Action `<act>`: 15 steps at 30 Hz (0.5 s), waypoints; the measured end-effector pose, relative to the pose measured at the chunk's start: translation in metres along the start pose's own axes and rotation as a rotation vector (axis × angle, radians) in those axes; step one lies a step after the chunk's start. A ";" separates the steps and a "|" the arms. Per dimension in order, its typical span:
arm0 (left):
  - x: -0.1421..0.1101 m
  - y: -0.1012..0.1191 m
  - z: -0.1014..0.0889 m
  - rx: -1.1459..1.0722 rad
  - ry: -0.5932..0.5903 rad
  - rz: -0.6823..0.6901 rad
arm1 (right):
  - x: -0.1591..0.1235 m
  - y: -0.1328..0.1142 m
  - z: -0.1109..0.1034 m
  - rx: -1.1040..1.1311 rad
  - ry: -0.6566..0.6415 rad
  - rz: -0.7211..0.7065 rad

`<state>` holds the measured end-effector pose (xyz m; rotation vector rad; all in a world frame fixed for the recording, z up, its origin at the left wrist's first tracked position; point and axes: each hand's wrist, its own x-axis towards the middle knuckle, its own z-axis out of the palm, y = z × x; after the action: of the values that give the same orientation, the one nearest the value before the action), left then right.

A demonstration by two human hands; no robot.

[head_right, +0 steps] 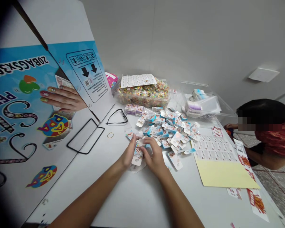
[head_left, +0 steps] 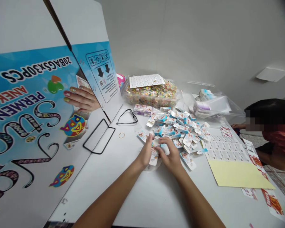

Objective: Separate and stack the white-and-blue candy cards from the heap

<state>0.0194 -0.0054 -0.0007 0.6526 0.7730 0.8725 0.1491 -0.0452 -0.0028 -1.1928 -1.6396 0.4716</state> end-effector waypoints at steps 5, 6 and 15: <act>-0.005 0.003 0.005 0.087 0.033 -0.020 | 0.001 0.002 0.002 0.108 -0.043 0.017; -0.006 0.002 0.006 0.107 0.030 -0.003 | 0.002 0.001 0.002 0.180 -0.049 0.077; -0.008 -0.008 0.001 0.210 0.002 0.074 | 0.000 0.001 0.009 0.464 -0.008 0.418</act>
<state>0.0202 -0.0163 -0.0032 0.8708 0.8542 0.8661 0.1413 -0.0427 -0.0072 -1.1691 -1.1880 1.0577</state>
